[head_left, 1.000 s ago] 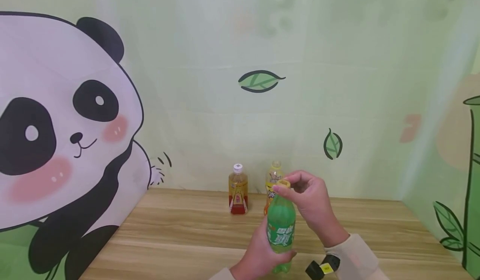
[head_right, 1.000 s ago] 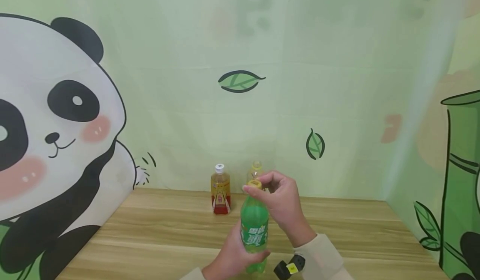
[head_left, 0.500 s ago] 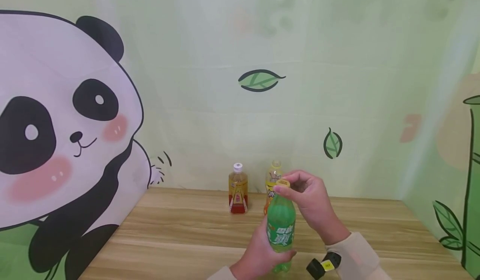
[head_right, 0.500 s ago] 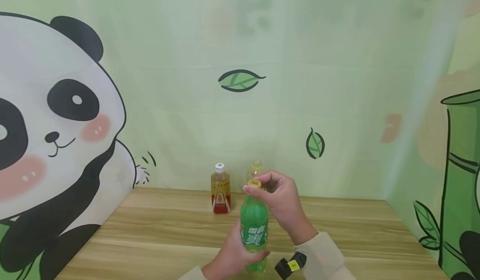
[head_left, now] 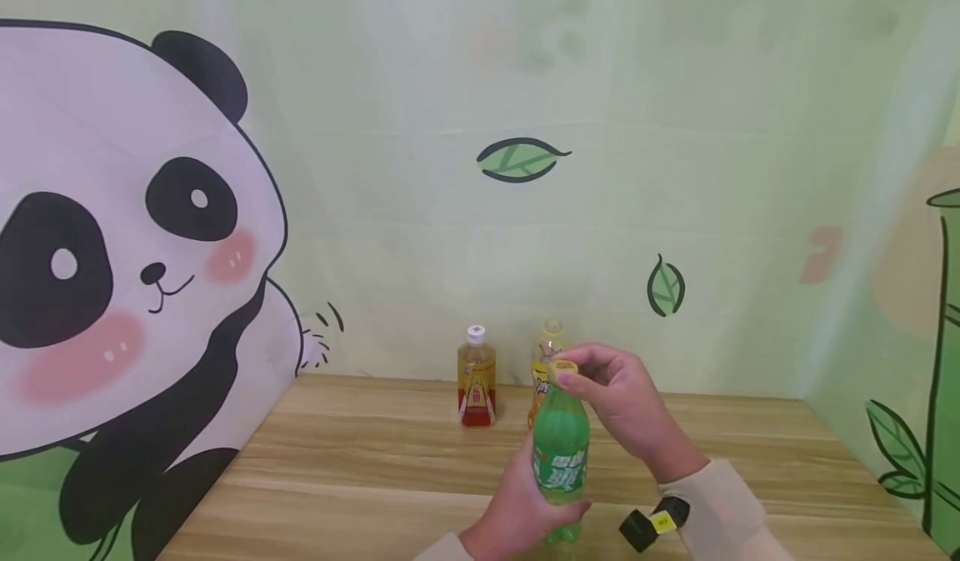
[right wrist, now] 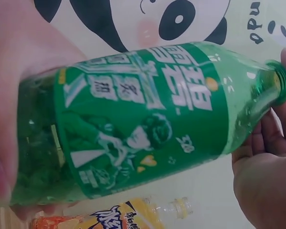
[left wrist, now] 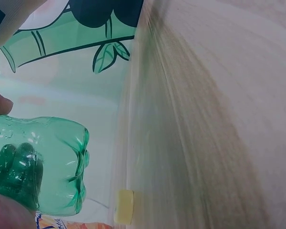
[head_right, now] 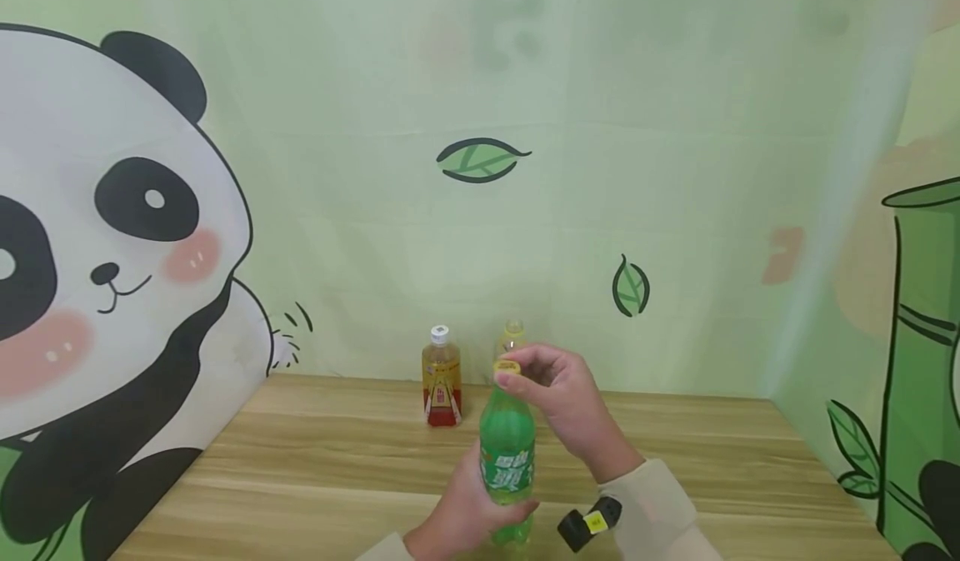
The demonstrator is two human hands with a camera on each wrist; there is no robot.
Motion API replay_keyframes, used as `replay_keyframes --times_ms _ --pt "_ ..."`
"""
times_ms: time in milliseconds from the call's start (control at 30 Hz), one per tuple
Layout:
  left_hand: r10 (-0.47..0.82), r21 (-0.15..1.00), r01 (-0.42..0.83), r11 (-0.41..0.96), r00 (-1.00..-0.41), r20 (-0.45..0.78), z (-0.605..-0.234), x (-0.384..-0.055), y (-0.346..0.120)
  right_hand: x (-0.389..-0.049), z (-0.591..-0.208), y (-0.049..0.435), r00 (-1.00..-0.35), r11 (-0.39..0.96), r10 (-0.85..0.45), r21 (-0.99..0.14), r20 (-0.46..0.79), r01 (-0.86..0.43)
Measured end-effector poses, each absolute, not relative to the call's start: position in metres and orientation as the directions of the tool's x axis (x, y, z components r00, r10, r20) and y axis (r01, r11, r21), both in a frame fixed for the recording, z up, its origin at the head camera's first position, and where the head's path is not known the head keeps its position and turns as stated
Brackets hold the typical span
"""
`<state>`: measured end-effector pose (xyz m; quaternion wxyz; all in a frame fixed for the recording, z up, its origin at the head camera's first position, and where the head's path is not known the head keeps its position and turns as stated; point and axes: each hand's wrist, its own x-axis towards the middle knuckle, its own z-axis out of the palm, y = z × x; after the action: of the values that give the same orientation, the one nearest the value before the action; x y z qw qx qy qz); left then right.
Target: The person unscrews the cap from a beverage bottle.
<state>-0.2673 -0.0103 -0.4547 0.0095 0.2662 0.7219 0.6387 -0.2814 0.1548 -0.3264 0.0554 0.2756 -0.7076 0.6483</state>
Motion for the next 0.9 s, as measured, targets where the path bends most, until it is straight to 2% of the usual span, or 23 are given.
replay_keyframes --times_ms 167,300,633,900 --pt "0.383 0.926 0.375 0.04 -0.862 0.332 -0.456 -0.268 -0.01 -0.283 -0.325 0.158 -0.832 0.049 -0.368 -0.885 0.415 -0.463" --pt "0.367 0.917 0.396 0.042 -0.86 0.355 -0.459 -0.272 -0.012 -0.282 -0.327 0.156 -0.838 0.081 -0.355 -0.88 0.414 -0.469" --pt "0.347 0.9 0.431 0.065 -0.855 0.385 -0.46 -0.272 -0.014 -0.27 -0.323 0.141 -0.895 0.183 -0.102 -0.877 0.433 -0.445" --pt "0.364 0.915 0.401 0.053 -0.861 0.356 -0.46 -0.27 -0.01 -0.261 -0.317 0.128 -0.924 0.182 0.049 -0.913 0.379 -0.365"
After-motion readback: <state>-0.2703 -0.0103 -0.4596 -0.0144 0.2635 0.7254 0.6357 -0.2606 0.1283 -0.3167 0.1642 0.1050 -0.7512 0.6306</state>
